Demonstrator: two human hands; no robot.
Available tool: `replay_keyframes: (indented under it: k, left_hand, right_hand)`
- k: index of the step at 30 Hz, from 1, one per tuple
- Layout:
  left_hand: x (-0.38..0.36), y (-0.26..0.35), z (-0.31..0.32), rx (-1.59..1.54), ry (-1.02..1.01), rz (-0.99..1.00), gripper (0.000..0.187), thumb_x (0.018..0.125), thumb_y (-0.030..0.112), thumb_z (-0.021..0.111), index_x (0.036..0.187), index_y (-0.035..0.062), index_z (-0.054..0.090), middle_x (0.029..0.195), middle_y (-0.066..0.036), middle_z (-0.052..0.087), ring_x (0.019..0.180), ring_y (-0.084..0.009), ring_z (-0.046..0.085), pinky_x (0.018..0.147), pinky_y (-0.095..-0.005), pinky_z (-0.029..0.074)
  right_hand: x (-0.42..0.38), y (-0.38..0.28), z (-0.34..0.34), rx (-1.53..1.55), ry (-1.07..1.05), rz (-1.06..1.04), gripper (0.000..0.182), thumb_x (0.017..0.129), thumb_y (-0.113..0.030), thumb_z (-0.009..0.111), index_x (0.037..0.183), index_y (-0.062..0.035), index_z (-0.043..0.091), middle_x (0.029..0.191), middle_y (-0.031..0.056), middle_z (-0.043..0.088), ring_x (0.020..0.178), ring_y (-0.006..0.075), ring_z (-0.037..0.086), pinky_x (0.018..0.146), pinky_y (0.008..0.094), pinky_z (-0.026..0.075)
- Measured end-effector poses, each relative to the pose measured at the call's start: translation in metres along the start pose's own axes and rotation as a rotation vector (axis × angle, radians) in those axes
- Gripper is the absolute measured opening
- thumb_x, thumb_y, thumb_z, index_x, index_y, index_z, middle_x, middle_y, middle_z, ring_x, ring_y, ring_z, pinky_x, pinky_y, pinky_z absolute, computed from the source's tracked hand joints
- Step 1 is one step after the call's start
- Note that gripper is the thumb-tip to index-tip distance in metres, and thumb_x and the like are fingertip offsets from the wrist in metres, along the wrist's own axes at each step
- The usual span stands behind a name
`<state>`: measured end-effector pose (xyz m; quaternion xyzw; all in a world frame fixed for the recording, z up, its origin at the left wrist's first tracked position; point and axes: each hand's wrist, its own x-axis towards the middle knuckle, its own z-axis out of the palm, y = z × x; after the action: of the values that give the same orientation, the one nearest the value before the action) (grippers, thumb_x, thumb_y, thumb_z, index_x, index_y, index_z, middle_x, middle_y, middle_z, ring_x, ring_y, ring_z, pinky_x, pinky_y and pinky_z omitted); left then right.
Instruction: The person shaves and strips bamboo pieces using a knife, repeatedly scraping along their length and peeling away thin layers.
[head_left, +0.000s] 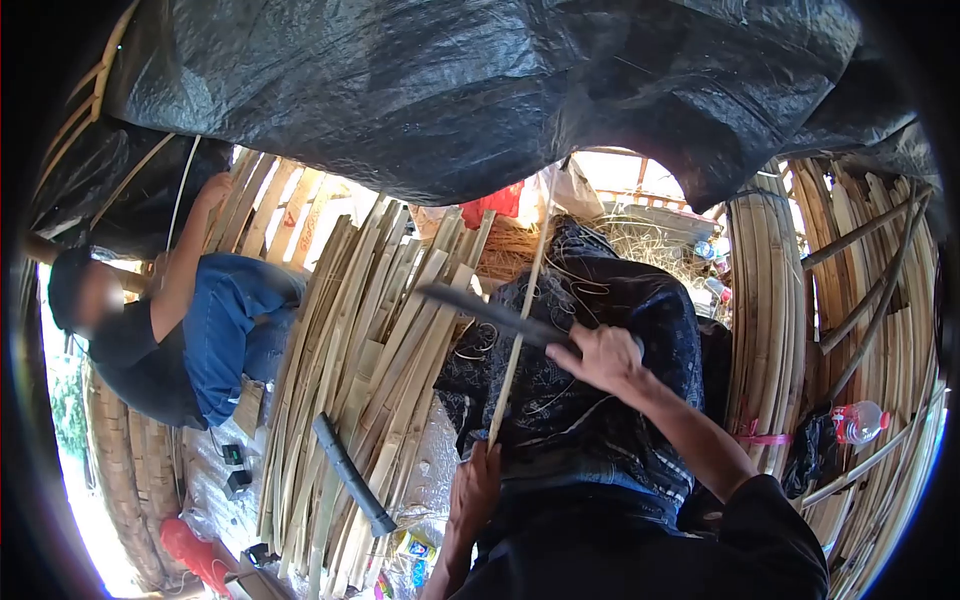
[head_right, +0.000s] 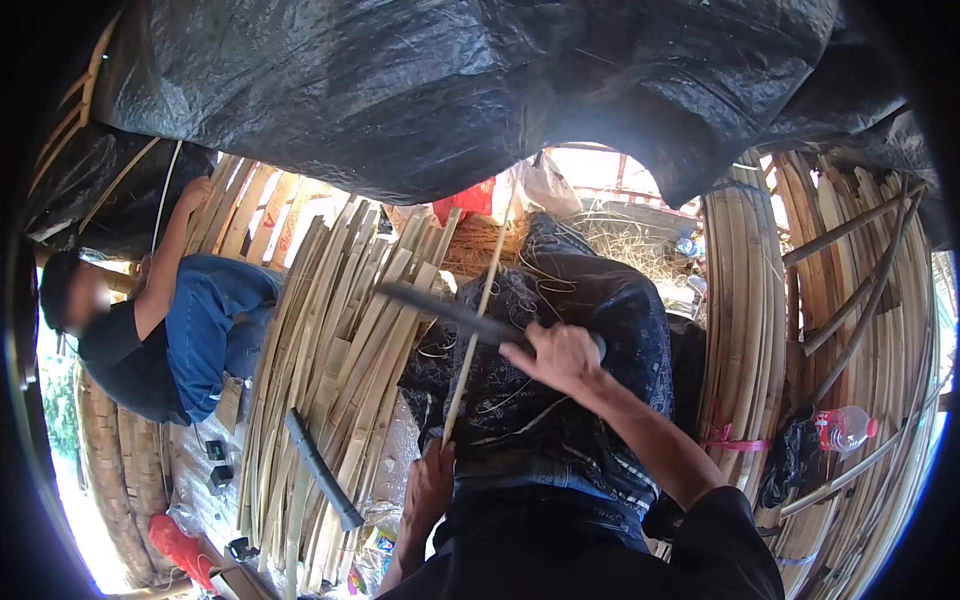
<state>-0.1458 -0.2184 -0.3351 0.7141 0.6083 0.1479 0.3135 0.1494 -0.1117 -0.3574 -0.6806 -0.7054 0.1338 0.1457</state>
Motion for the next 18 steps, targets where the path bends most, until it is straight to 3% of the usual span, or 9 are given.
replay_keyframes:
  k: [3, 6, 8, 10, 12, 14, 16, 17, 18]
  left_hand:
    - [0.021, 0.005, -0.001, 0.015, 0.06, 0.052, 0.02, 0.109, 0.022, 0.056, 0.102, 0.0037, 0.052, 0.066, -0.026, 0.062, 0.06, -0.0496, 0.062, 0.05, -0.0576, 0.043]
    - [0.019, 0.005, -0.005, 0.035, 0.077, 0.112, 0.019, 0.109, 0.021, 0.057, 0.102, 0.0036, 0.052, 0.064, -0.025, 0.06, 0.058, -0.0487, 0.062, 0.047, -0.056, 0.042]
    - [0.002, -0.001, -0.01, -0.027, 0.005, 0.072, 0.017, 0.109, 0.02, 0.057, 0.102, 0.0049, 0.052, 0.061, -0.024, 0.058, 0.055, -0.0481, 0.061, 0.044, -0.0559, 0.04]
    - [-0.021, -0.016, -0.013, -0.01, -0.032, 0.072, 0.015, 0.108, 0.018, 0.058, 0.102, 0.0066, 0.052, 0.06, -0.024, 0.058, 0.052, -0.0475, 0.06, 0.042, -0.0554, 0.039]
    - [-0.041, -0.02, -0.02, -0.027, -0.104, -0.01, 0.015, 0.108, 0.019, 0.058, 0.101, 0.0074, 0.051, 0.059, -0.024, 0.057, 0.052, -0.0475, 0.06, 0.043, -0.0555, 0.04]
    - [-0.052, -0.025, -0.022, -0.008, -0.089, 0.002, 0.015, 0.108, 0.019, 0.058, 0.101, 0.0071, 0.052, 0.059, -0.025, 0.057, 0.051, -0.0476, 0.06, 0.043, -0.0555, 0.04]
    - [-0.044, -0.026, -0.023, 0.016, -0.062, 0.005, 0.014, 0.108, 0.019, 0.058, 0.102, 0.0068, 0.052, 0.059, -0.025, 0.057, 0.051, -0.0477, 0.06, 0.043, -0.0554, 0.04]
    - [-0.037, -0.024, -0.023, 0.002, -0.04, 0.001, 0.015, 0.108, 0.019, 0.058, 0.102, 0.0061, 0.053, 0.058, -0.025, 0.057, 0.051, -0.0479, 0.06, 0.043, -0.0556, 0.04]
    - [-0.029, -0.022, -0.023, -0.014, -0.02, -0.001, 0.016, 0.108, 0.02, 0.057, 0.102, 0.0054, 0.053, 0.058, -0.025, 0.056, 0.051, -0.0481, 0.059, 0.044, -0.0558, 0.04]
  right_hand:
    - [-0.029, -0.014, -0.001, -0.014, 0.01, -0.251, 0.062, 0.095, -0.07, 0.061, 0.083, -0.0093, 0.069, 0.053, 0.0107, 0.065, 0.048, 0.0301, 0.07, 0.046, 0.0447, 0.056]
    - [-0.022, 0.0, -0.008, -0.122, 0.1, -0.261, 0.062, 0.095, -0.071, 0.061, 0.081, -0.0104, 0.068, 0.054, 0.0094, 0.065, 0.049, 0.0265, 0.071, 0.044, 0.0435, 0.055]
    - [0.001, 0.021, -0.026, -0.181, 0.158, -0.153, 0.063, 0.094, -0.072, 0.06, 0.083, -0.0111, 0.067, 0.054, 0.0104, 0.065, 0.048, 0.0259, 0.07, 0.042, 0.043, 0.053]
    - [0.025, 0.056, -0.03, -0.231, 0.411, -0.064, 0.055, 0.095, -0.064, 0.067, 0.082, -0.0101, 0.067, 0.051, 0.0105, 0.061, 0.046, 0.026, 0.067, 0.04, 0.0372, 0.05]
    - [0.044, 0.094, -0.026, -0.38, 0.722, -0.113, 0.049, 0.094, -0.055, 0.074, 0.083, -0.0071, 0.072, 0.047, 0.0039, 0.049, 0.039, 0.0251, 0.053, 0.038, 0.0382, 0.045]
    - [0.049, 0.119, -0.019, -0.481, 0.825, -0.107, 0.049, 0.095, -0.053, 0.074, 0.084, -0.0052, 0.073, 0.051, 0.0069, 0.053, 0.044, 0.0259, 0.057, 0.041, 0.0385, 0.047]
    - [0.032, 0.116, -0.011, -0.512, 0.829, -0.12, 0.053, 0.096, -0.055, 0.071, 0.087, -0.0037, 0.072, 0.058, 0.0118, 0.06, 0.052, 0.028, 0.063, 0.043, 0.0408, 0.049]
    - [0.02, 0.092, -0.036, -0.171, 0.259, 0.143, 0.06, 0.097, -0.063, 0.064, 0.09, -0.0046, 0.071, 0.063, 0.0164, 0.065, 0.057, 0.0289, 0.069, 0.045, 0.0426, 0.052]
    - [0.006, 0.077, -0.032, -0.211, 0.266, 0.098, 0.064, 0.097, -0.07, 0.058, 0.093, -0.0069, 0.071, 0.06, 0.016, 0.066, 0.057, 0.0296, 0.072, 0.049, 0.0456, 0.055]
